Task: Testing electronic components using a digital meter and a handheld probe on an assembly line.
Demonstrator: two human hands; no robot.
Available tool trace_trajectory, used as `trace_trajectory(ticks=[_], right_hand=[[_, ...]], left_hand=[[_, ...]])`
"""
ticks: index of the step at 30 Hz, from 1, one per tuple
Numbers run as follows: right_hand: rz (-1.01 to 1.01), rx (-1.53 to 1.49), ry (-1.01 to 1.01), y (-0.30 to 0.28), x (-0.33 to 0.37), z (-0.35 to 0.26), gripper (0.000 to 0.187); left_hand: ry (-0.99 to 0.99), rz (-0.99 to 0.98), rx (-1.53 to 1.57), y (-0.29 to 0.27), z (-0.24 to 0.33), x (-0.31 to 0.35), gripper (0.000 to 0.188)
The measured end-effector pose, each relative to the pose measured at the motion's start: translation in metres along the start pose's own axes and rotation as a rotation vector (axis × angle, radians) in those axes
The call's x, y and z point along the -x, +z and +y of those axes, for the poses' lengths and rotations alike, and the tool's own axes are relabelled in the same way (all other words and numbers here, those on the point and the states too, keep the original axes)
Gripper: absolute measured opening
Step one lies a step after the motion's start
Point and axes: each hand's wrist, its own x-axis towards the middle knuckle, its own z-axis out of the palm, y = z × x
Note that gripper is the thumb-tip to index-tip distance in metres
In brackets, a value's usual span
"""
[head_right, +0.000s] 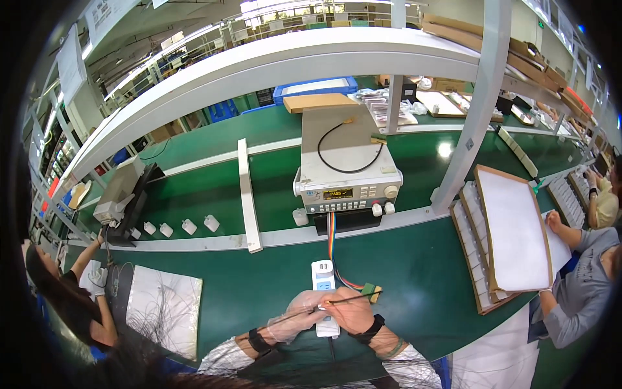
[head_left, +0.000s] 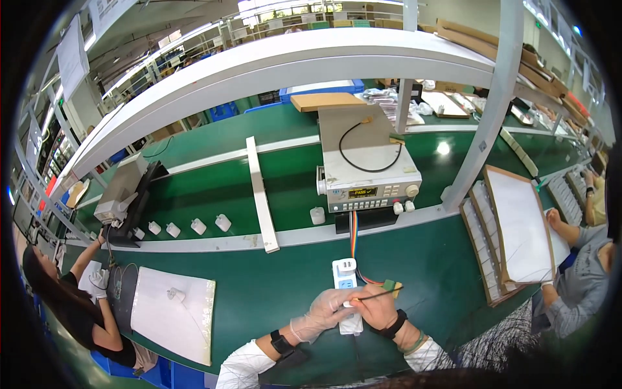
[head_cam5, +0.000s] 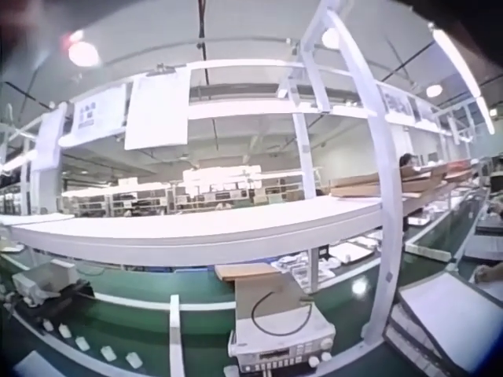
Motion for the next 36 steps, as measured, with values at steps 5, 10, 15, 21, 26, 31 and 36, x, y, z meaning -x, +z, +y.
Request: trace_trajectory(ticks=[5,10,15,21,26,31,36], right_hand=[[0.216,-0.210,0.135,-0.027,-0.036,-0.018,0.010],[0.055,-0.175,0.263,0.000,-0.071,0.016,0.011],[0.032,-0.047,0.265,0.008,-0.073,0.020,0.011],[-0.023,0.047,0.246,0.008,-0.071,0.010,0.009],[-0.032,0.057,0.251,0.011,-0.069,0.022,0.007],[0.026,0.001,0.217,0.012,-0.065,0.024,0.008],[0.081,0.040,0.194,0.021,-0.062,0.027,0.009]], left_hand=[[-0.046,0.059,-0.078,0.006,-0.003,0.001,0.045],[0.044,0.083,-0.126,0.004,-0.008,0.000,0.043],[-0.035,0.158,-0.028,0.003,0.001,-0.003,0.041],[-0.022,0.054,-0.250,-0.004,-0.006,0.002,0.045],[-0.211,0.521,0.665,-0.024,0.018,-0.006,0.045],[-0.133,0.578,-0.540,-0.144,-0.025,-0.065,0.051],[-0.583,0.169,-0.914,-0.200,-0.076,-0.102,0.048]])
